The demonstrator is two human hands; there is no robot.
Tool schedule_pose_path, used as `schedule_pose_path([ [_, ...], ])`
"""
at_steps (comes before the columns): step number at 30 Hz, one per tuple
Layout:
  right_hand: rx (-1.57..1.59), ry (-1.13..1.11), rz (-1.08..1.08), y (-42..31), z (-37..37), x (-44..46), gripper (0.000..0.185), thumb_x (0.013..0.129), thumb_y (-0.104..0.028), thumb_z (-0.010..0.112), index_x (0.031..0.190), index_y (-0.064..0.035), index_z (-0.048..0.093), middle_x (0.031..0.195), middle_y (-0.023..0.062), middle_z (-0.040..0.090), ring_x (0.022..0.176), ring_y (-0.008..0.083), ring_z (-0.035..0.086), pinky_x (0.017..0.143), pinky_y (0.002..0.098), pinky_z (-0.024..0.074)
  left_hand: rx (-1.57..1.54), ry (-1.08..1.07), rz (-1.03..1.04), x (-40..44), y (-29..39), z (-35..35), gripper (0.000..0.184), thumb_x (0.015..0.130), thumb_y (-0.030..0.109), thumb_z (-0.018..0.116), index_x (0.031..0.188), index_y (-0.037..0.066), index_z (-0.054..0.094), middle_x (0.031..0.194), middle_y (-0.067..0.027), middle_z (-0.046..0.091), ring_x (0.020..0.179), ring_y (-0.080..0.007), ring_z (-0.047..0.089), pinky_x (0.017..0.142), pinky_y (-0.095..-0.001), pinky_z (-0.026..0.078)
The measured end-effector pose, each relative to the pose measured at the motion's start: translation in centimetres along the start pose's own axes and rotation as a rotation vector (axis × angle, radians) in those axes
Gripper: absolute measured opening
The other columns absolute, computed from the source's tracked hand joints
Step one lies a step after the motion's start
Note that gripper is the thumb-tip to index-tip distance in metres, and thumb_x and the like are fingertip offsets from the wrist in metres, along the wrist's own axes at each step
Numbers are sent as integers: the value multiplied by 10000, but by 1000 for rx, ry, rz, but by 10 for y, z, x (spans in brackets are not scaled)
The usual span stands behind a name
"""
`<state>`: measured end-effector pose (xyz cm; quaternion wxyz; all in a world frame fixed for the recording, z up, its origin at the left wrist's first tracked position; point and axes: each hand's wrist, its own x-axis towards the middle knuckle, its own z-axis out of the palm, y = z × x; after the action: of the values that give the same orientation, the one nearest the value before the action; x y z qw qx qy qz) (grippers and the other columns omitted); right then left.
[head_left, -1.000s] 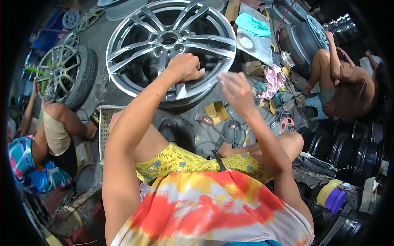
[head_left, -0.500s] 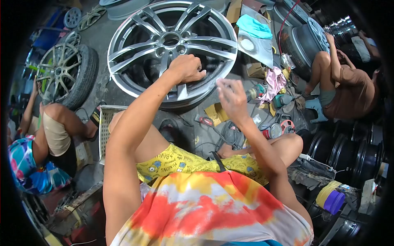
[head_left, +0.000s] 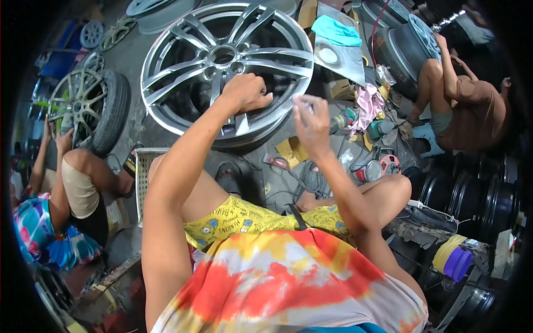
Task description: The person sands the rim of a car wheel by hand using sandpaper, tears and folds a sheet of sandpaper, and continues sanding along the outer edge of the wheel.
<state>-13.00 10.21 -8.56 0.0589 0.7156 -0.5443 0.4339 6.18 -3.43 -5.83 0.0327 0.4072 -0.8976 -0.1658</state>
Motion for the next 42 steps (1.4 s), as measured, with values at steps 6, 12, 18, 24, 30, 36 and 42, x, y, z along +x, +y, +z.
schedule_pose_path([
  [6, 64, 116, 15, -11, 21, -29, 294, 914, -58, 705, 1203, -8, 729, 1088, 138, 650, 953, 307, 617, 839, 414, 521, -23, 10, 10, 0, 0, 5, 488, 855, 474, 644, 812, 5, 775, 796, -286, 698, 814, -458, 699, 806, -511, 561],
  [12, 206, 339, 414, -16, 39, -11, 271, 979, -60, 641, 1224, 28, 715, 1055, 156, 625, 966, 306, 634, 854, 389, 518, -14, -51, -84, 0, 8, -5, 423, 858, 447, 663, 898, 50, 804, 866, -273, 726, 856, -447, 718, 850, -487, 574],
  [18, 294, 405, 461, -42, 50, -27, 285, 1009, -79, 611, 1255, 35, 702, 1095, 166, 622, 994, 284, 631, 874, 385, 511, 26, -78, -73, 2, 8, -3, 435, 853, 462, 675, 875, 48, 805, 831, -270, 720, 836, -452, 711, 845, -493, 573],
  [24, 222, 472, 574, -27, 55, -6, 283, 1027, -116, 602, 1239, 47, 696, 1095, 163, 612, 976, 284, 626, 853, 388, 502, 3, -43, -71, 4, 7, -3, 443, 854, 458, 671, 811, 31, 783, 795, -271, 705, 809, -457, 695, 820, -494, 568],
  [30, 315, 409, 443, -55, 51, -42, 308, 994, -58, 625, 1281, 39, 684, 1136, 170, 630, 1026, 304, 643, 875, 386, 529, -33, -7, -56, 4, 6, 2, 434, 851, 439, 663, 873, 27, 796, 803, -270, 710, 816, -450, 705, 825, -492, 569],
  [36, 267, 479, 548, 7, 56, 6, 258, 1030, -123, 598, 1197, 37, 714, 1060, 154, 622, 927, 262, 627, 797, 383, 502, -9, -21, -69, 4, 7, -1, 430, 858, 436, 659, 934, 39, 804, 822, -264, 717, 834, -449, 707, 822, -488, 572],
  [42, 434, 303, 418, -66, 52, -73, 243, 981, -83, 626, 1184, 3, 729, 1077, 156, 643, 982, 314, 657, 860, 403, 524, -193, -51, -102, 9, 5, -3, 571, 933, 524, 636, 735, -4, 728, 627, -171, 652, 666, -289, 686, 674, -405, 528],
])
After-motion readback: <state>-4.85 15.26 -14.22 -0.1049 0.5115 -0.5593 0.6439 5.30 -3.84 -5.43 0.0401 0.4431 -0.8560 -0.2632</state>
